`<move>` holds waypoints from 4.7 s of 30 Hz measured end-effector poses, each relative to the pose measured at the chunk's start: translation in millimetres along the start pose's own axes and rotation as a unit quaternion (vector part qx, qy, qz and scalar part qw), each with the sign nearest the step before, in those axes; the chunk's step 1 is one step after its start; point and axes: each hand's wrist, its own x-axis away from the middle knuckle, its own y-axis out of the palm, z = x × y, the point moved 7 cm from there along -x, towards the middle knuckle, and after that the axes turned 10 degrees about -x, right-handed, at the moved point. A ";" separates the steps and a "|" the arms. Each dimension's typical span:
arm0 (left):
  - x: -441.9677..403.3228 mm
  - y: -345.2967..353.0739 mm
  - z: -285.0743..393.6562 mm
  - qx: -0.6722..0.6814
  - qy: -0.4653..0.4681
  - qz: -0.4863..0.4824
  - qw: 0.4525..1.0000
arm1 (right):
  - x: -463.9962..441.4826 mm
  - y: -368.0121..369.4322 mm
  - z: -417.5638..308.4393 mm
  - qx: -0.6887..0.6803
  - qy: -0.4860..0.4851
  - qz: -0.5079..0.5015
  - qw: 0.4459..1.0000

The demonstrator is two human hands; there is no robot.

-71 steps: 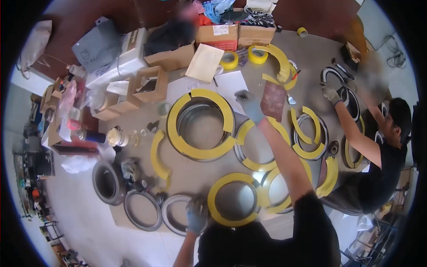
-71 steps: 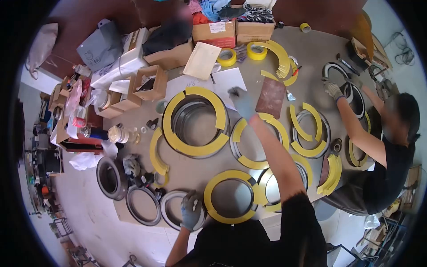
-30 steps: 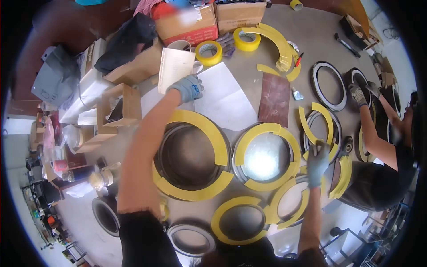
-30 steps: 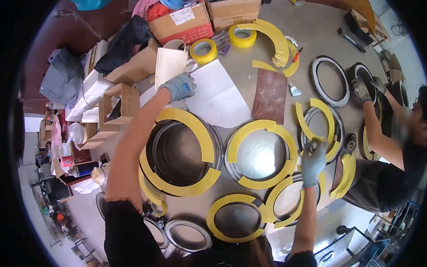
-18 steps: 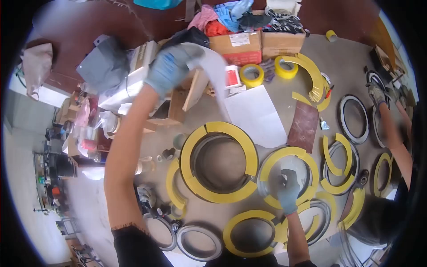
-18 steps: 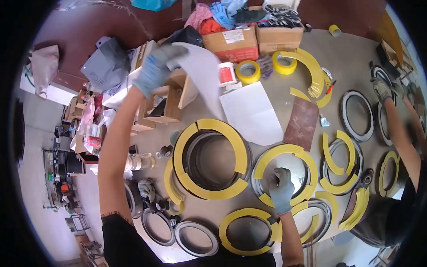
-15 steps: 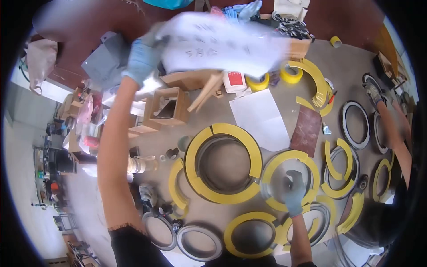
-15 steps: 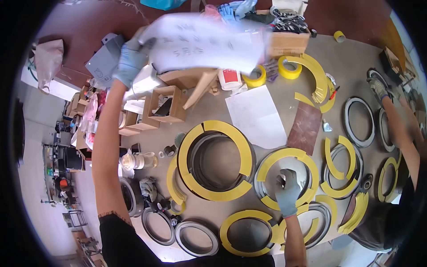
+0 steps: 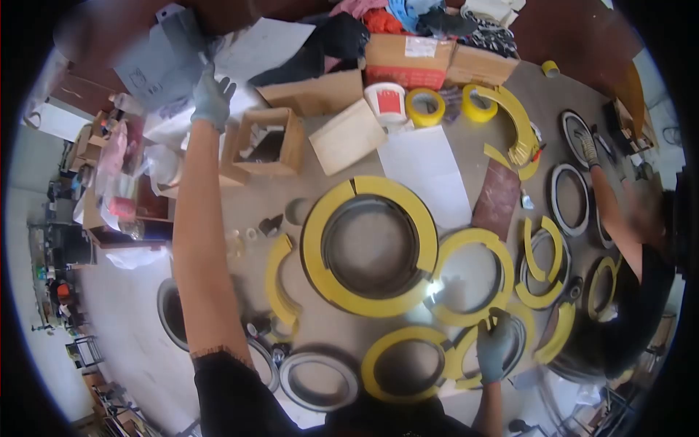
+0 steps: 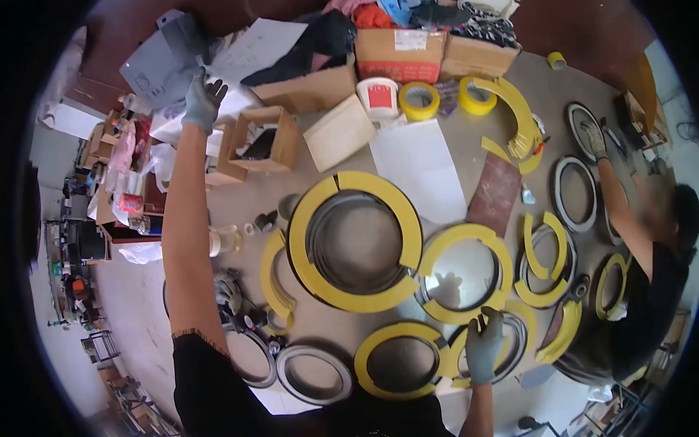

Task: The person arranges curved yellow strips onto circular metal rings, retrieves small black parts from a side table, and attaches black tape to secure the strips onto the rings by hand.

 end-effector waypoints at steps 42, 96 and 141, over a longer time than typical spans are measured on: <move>576.9 -327.5 -189.4 -0.067 -0.123 -0.263 0.955 | 312.1 92.0 50.5 0.011 -0.128 -0.200 0.971; 876.2 -260.0 -297.9 0.042 -0.020 -0.361 0.931 | 264.6 100.1 115.3 0.108 -0.353 -0.239 0.898; 899.8 -195.1 -363.3 0.051 -0.100 -0.328 0.938 | 321.1 92.2 182.2 -0.078 -0.369 -0.056 0.925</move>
